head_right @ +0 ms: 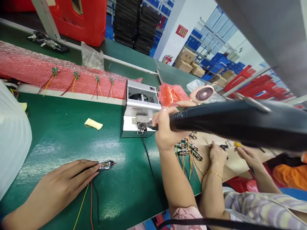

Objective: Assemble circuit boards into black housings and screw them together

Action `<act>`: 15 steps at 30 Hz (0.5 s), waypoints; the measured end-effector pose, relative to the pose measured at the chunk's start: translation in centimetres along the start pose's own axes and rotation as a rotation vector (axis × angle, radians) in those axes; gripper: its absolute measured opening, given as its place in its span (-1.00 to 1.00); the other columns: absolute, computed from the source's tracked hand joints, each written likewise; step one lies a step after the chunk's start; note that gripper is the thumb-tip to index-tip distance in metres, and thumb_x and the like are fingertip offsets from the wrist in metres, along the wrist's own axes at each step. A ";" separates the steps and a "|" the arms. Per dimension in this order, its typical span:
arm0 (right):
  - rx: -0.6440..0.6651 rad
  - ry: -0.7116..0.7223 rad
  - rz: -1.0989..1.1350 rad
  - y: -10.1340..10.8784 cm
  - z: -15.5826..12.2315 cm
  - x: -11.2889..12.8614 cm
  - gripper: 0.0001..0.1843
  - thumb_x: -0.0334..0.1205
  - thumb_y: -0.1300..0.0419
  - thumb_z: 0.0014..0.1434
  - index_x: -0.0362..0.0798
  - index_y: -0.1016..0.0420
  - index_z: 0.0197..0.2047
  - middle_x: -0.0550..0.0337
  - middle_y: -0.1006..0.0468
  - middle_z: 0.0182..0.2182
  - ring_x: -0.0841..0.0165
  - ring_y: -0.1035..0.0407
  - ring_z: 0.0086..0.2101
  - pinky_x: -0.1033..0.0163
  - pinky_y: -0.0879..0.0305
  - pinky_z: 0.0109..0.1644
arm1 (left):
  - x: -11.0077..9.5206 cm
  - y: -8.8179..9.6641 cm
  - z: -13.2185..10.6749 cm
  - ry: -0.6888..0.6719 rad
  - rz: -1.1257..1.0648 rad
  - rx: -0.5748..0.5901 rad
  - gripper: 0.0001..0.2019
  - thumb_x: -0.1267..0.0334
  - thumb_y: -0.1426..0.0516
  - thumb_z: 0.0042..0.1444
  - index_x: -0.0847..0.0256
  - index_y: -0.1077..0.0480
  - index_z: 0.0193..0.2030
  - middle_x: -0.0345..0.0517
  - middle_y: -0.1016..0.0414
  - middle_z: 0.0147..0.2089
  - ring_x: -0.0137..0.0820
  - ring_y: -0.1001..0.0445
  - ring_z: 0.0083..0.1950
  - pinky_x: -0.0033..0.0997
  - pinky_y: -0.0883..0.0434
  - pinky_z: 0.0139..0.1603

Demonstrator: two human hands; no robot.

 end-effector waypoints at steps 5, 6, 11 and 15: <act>0.085 -0.023 0.176 -1.0 -0.2 -1.2 -0.71 -0.42 -0.17 0.08 0.06 -0.16 -0.21 0.54 -0.23 -0.71 0.53 -0.11 -0.77 0.36 -0.11 -0.67 | 0.3 -0.1 0.0 -0.039 0.004 -0.043 -0.69 0.37 0.11 0.29 0.22 -0.46 -0.11 -0.07 -0.55 -0.15 -0.23 -0.51 -0.18 -0.21 -0.46 -0.20; 0.116 -0.040 0.187 -0.9 -0.1 -1.2 -0.72 -0.43 -0.17 0.09 0.06 -0.17 -0.21 0.54 -0.23 -0.71 0.53 -0.11 -0.77 0.36 -0.11 -0.67 | 0.3 -0.1 0.0 -0.043 0.003 -0.047 -0.69 0.35 0.11 0.29 0.22 -0.46 -0.11 -0.06 -0.55 -0.15 -0.22 -0.51 -0.18 -0.21 -0.46 -0.21; 0.232 -0.160 0.188 -0.1 -0.1 -0.1 -0.74 -0.43 -0.17 0.09 0.04 -0.20 -0.22 0.53 -0.23 -0.72 0.54 -0.13 -0.77 0.38 -0.12 -0.67 | 0.2 -0.2 -0.1 -0.032 -0.003 -0.030 -0.67 0.32 0.13 0.31 0.25 -0.45 -0.10 -0.05 -0.54 -0.15 -0.19 -0.50 -0.18 -0.17 -0.46 -0.22; 0.194 -0.244 0.244 0.6 -1.6 2.1 -0.70 -0.44 -0.18 0.07 0.05 -0.16 -0.21 0.52 -0.22 -0.71 0.56 -0.11 -0.76 0.40 -0.11 -0.65 | 0.2 -0.4 -0.1 0.034 -0.063 0.023 -0.73 0.31 0.09 0.30 0.23 -0.41 -0.06 -0.08 -0.52 -0.14 -0.21 -0.48 -0.17 -0.17 -0.45 -0.19</act>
Point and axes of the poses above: each hand's wrist, its own z-axis towards the middle knuckle, its own y-axis out of the back of the hand, x = y × z, the point moved 1 cm from there along z, towards the middle knuckle
